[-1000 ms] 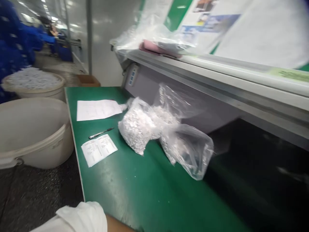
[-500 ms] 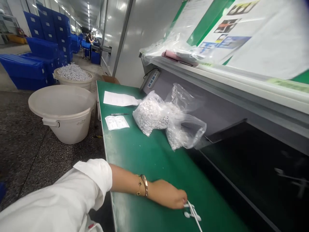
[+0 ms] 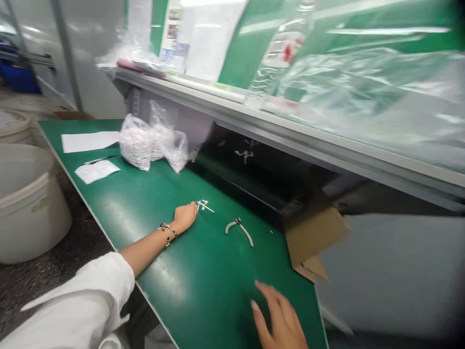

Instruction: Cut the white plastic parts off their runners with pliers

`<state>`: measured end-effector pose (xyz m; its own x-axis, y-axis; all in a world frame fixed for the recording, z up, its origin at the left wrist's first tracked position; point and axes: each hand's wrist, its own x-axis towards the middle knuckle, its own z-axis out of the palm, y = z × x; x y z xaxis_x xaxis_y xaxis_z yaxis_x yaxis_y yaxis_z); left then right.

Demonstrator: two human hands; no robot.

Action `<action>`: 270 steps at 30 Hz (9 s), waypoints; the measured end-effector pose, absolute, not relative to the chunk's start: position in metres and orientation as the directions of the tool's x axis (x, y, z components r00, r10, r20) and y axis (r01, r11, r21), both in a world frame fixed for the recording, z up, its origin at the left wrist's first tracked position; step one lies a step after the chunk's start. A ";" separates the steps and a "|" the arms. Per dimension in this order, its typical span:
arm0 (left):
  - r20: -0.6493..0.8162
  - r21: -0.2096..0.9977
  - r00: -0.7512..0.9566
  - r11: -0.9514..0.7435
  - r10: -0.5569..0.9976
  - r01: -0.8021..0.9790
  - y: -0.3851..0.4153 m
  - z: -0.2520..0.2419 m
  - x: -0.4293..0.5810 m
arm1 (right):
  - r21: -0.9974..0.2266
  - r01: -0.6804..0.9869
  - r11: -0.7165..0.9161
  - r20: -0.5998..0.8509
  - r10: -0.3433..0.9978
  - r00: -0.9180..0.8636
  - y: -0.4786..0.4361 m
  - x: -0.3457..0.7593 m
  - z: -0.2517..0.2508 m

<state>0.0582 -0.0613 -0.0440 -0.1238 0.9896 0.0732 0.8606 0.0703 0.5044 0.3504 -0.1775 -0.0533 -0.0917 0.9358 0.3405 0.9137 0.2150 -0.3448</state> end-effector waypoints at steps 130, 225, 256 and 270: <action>-0.289 0.824 -0.095 0.198 0.952 -0.530 -0.060 -0.036 0.095 | -0.294 0.697 0.654 0.647 0.673 -0.359 -0.075 0.260 -0.054; -0.020 0.969 -0.187 -0.027 0.982 -0.246 -0.075 -0.043 0.097 | -0.488 0.567 0.664 0.590 0.729 -0.347 -0.058 0.263 -0.062; -0.211 0.752 -0.306 -0.046 0.928 -0.658 -0.064 -0.037 0.086 | -0.383 0.844 0.375 0.422 0.884 -0.202 -0.060 0.263 -0.058; -0.009 0.768 0.329 -0.204 0.944 0.607 -0.124 0.029 0.067 | -0.489 0.805 0.335 0.365 0.917 -0.161 -0.057 0.262 -0.054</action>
<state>0.0667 -0.1241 0.0289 0.3288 0.9444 -0.0085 0.6070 -0.2044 0.7679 0.2617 -0.0569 -0.0539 -0.1605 0.9171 0.3648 0.8052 0.3355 -0.4890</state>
